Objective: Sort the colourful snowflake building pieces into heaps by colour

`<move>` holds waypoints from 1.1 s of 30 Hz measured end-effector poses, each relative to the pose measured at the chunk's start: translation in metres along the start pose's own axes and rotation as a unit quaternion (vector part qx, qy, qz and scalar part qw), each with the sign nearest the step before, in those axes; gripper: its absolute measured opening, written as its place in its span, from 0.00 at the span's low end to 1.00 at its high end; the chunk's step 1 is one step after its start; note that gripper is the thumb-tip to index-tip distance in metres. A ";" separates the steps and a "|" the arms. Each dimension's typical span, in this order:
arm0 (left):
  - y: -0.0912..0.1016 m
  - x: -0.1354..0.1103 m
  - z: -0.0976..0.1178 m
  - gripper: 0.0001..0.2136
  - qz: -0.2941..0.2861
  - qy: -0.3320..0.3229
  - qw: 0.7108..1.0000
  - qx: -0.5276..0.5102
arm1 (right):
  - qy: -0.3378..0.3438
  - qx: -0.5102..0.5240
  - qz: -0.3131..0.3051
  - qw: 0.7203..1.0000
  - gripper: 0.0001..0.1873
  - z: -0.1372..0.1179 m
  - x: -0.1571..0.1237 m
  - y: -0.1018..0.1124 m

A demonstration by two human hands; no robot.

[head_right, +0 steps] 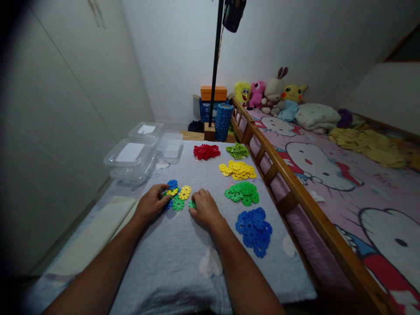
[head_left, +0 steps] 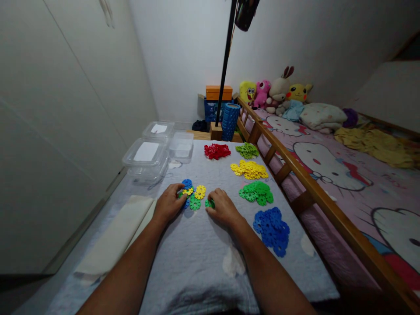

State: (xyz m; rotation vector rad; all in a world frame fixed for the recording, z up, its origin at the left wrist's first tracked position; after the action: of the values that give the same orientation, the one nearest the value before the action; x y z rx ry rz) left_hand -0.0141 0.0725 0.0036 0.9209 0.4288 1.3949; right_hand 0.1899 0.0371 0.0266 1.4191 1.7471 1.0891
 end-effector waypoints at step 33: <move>0.001 -0.001 0.002 0.18 -0.003 0.004 1.000 0.012 | -0.229 -0.108 0.186 0.949 0.18 0.182 -0.019 0.102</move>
State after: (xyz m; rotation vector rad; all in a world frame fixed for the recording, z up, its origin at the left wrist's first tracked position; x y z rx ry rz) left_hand -0.0134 0.0707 0.0050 0.9333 0.4538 1.3911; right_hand 0.3972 0.0650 0.0333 1.7330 1.0272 0.9947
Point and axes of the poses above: each hand's wrist, its own x-axis towards the middle knuckle, its own y-axis out of the back of the hand, z = x × y, the point moved 7 cm from there along x, towards the middle knuckle, and after that the axes turned 9 degrees about -y, right-handed, at the moved point
